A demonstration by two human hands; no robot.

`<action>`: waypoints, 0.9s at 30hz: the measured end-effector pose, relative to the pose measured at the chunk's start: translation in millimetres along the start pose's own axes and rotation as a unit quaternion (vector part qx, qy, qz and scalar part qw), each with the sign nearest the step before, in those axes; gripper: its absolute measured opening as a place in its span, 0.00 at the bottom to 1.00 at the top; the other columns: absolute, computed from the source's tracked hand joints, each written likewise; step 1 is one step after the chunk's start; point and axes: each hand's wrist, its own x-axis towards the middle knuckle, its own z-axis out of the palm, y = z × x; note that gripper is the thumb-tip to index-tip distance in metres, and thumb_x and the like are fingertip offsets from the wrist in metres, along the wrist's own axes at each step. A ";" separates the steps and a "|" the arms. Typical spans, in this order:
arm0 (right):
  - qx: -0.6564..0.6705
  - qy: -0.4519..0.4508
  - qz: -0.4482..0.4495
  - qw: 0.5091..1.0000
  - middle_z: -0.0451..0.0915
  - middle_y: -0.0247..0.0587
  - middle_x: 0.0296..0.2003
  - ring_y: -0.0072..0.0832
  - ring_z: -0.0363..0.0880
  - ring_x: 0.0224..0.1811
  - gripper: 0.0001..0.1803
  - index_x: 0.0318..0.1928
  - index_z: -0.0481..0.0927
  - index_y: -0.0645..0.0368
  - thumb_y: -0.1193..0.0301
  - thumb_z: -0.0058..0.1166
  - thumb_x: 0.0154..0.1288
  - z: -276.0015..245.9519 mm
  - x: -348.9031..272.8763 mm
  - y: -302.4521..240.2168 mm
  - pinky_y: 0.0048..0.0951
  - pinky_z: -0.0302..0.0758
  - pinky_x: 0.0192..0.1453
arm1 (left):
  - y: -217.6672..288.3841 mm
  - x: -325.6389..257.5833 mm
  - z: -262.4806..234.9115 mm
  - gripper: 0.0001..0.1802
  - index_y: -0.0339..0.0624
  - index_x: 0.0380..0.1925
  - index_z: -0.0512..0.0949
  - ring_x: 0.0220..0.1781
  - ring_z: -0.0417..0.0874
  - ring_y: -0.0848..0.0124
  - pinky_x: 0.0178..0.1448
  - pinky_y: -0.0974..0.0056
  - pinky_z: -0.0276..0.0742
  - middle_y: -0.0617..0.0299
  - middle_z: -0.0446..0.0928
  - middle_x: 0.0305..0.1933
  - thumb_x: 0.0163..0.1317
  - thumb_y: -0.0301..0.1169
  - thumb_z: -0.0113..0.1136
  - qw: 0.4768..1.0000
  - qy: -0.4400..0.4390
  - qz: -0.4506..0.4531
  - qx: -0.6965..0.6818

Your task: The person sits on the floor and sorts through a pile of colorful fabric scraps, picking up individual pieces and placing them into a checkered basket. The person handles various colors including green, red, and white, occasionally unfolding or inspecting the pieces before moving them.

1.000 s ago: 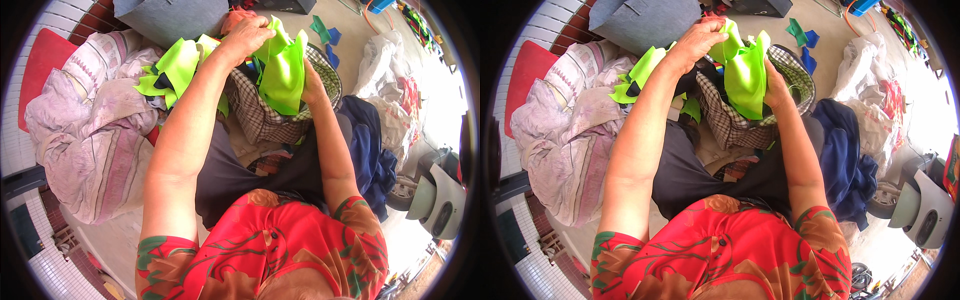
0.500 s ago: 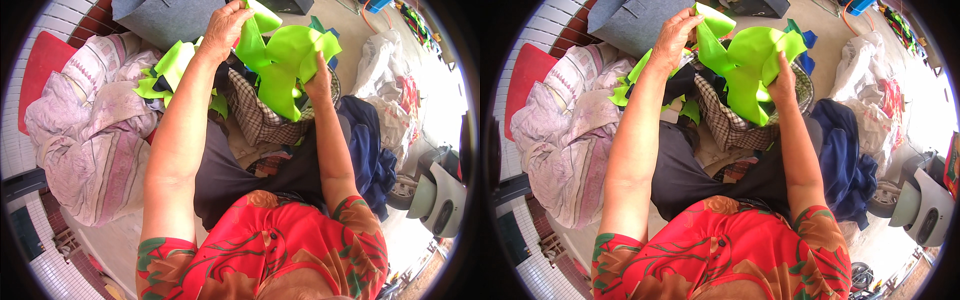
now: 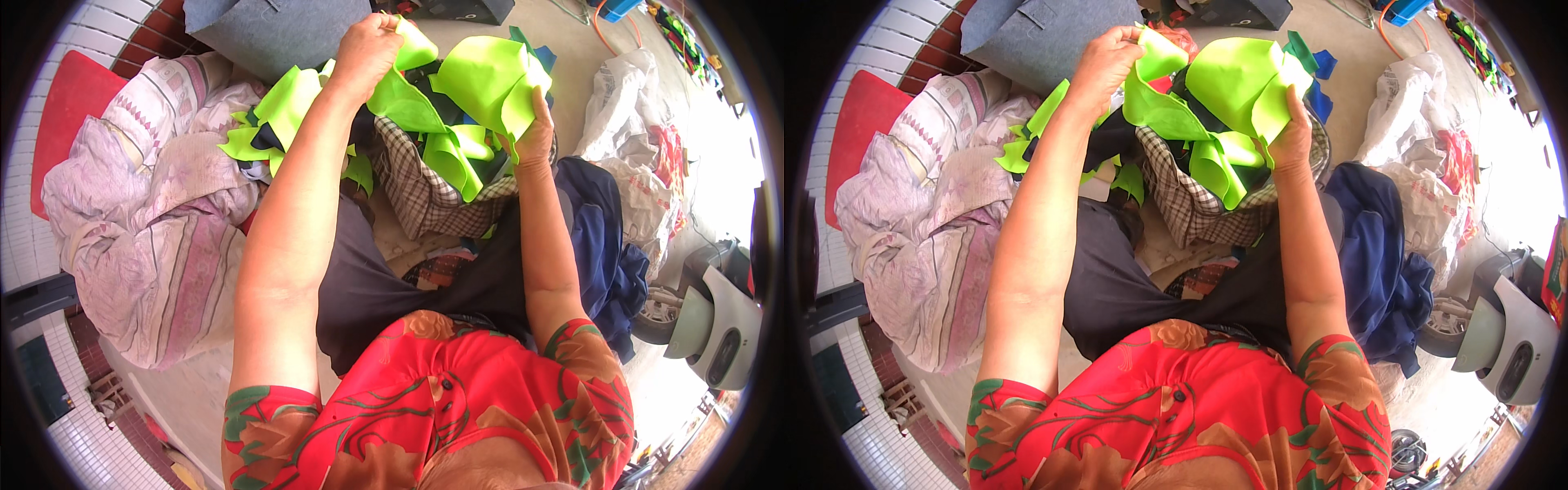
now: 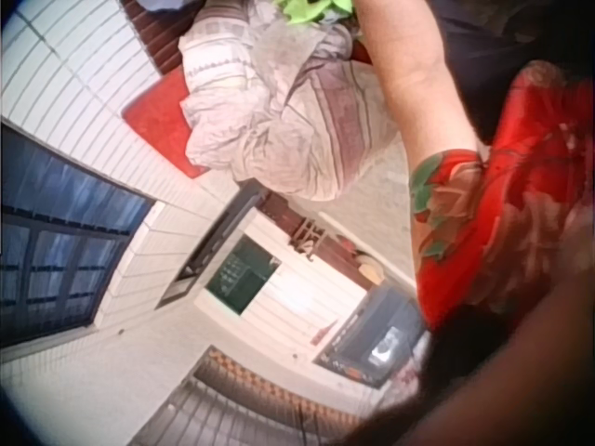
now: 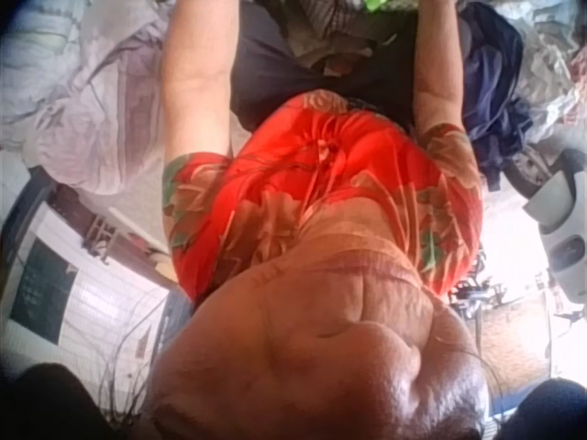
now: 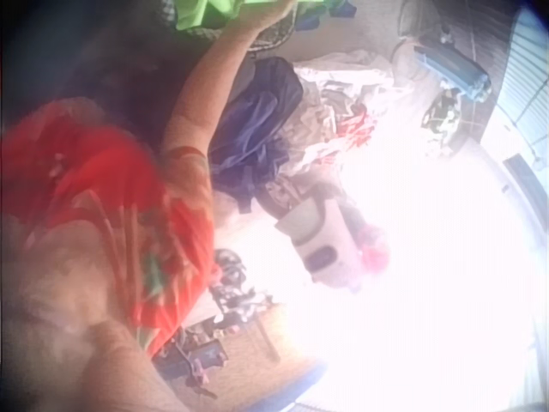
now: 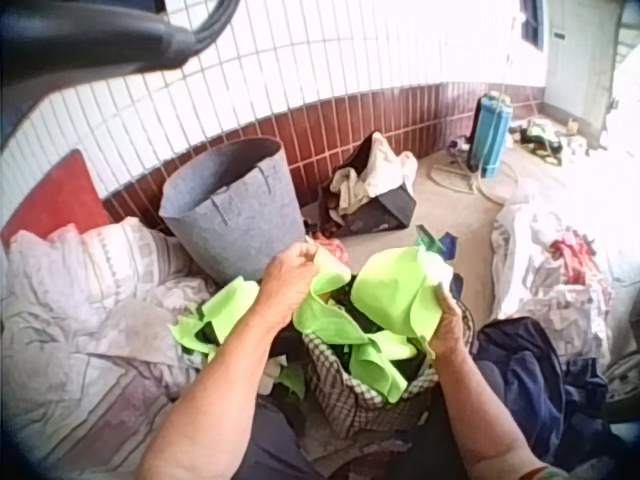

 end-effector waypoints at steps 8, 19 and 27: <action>0.001 -0.063 0.060 0.996 0.67 0.50 0.58 0.44 0.67 0.59 0.32 0.62 0.59 0.61 0.53 0.43 0.66 5.9 -7.5 6.1 0.47 0.63 0.63 | -6.8 -2.4 15.1 0.33 0.35 0.51 0.71 0.49 0.75 0.69 0.53 0.67 0.70 0.56 0.75 0.48 0.49 0.43 0.68 0.972 -0.217 -0.002 0.094; -0.059 -0.097 0.027 0.993 0.75 0.39 0.50 0.30 0.72 0.54 0.27 0.54 0.69 0.60 0.66 0.61 0.55 -0.5 5.0 23.4 0.35 0.65 0.62 | -13.1 -2.2 5.4 0.21 0.35 0.43 0.75 0.42 0.76 0.73 0.49 0.68 0.71 0.62 0.77 0.38 0.48 0.34 0.62 0.960 -0.237 0.031 0.146; -0.138 -0.085 0.043 0.986 0.78 0.41 0.43 0.31 0.77 0.46 0.25 0.51 0.71 0.62 0.70 0.63 0.53 -2.2 6.4 28.3 0.35 0.73 0.54 | -12.9 -2.0 3.5 0.21 0.36 0.44 0.75 0.40 0.76 0.74 0.49 0.68 0.71 0.62 0.78 0.37 0.49 0.34 0.62 0.957 -0.268 -0.004 0.110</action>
